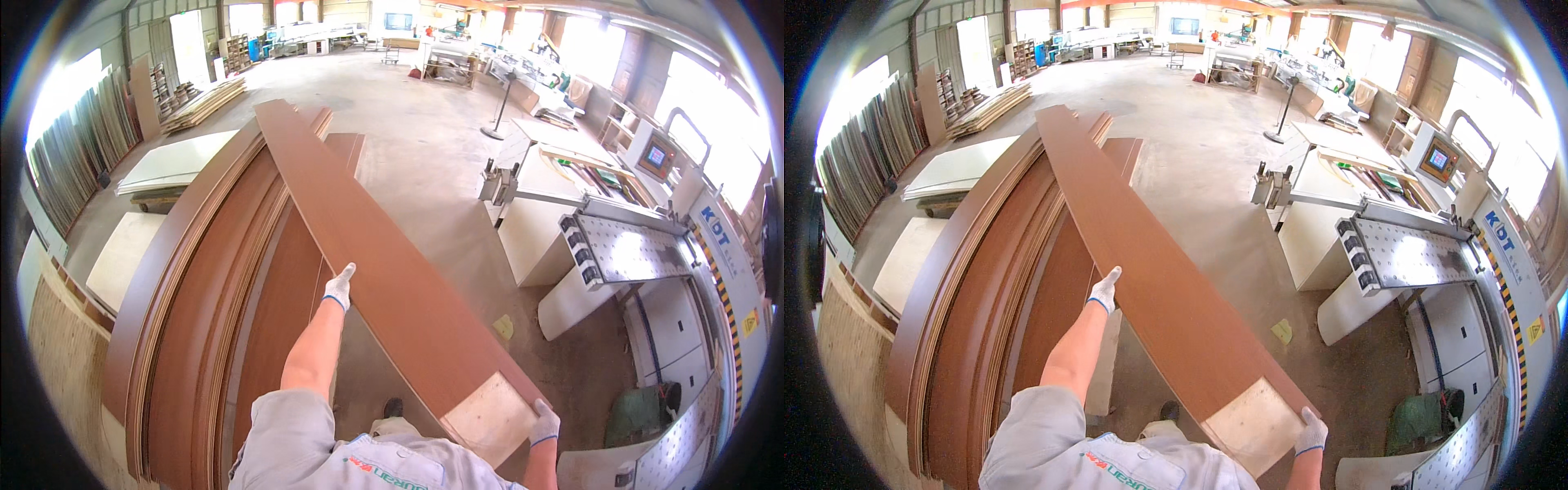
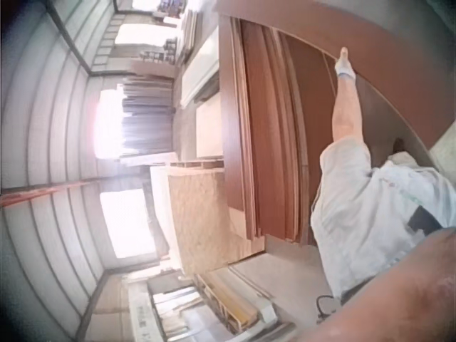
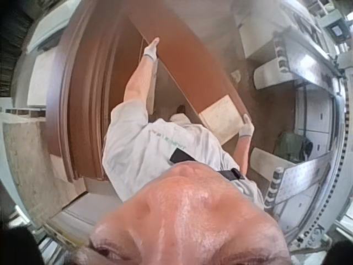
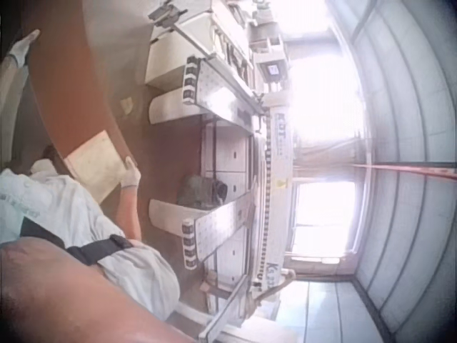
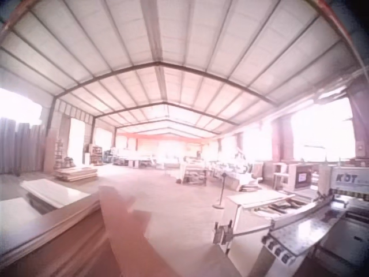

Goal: The person operates a large woodworking machine to cut wooden boards by placing them on the intake bed, aligning them against a guide, and activating the cutting mechanism using the machine's control panel, then collecting the cut pieces.

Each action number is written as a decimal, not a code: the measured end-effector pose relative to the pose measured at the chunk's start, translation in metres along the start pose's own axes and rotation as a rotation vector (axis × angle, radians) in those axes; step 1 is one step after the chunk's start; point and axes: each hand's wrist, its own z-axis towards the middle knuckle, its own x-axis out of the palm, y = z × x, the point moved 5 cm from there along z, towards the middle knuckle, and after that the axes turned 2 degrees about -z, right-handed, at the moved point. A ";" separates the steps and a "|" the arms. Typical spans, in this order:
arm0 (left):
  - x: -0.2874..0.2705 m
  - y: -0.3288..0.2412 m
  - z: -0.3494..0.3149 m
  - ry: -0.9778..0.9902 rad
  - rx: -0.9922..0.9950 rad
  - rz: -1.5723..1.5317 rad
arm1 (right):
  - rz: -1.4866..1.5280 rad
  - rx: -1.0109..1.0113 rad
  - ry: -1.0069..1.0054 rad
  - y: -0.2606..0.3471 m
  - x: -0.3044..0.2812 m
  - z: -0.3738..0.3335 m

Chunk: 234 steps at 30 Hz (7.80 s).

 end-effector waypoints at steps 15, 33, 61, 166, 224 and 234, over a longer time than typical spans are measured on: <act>0.125 0.101 -0.087 0.032 -0.059 -0.135 | -0.399 -0.166 -0.132 0.125 -0.070 0.209; 0.406 0.214 -0.293 0.051 -0.420 -0.459 | -0.804 -0.255 -0.065 0.454 -0.102 0.564; 0.015 -0.105 0.056 -0.433 0.306 -0.399 | -1.524 -1.017 0.977 0.142 0.575 0.278; 1.545 0.663 -0.434 0.368 1.097 1.612 | -1.252 -0.389 -0.644 1.135 -0.735 1.599; 0.435 0.277 -0.286 -0.770 0.374 0.086 | -1.281 -1.353 0.946 0.454 0.175 0.636; 0.373 0.228 -0.142 -0.830 0.165 -0.096 | -1.344 -1.319 0.650 0.459 0.173 0.649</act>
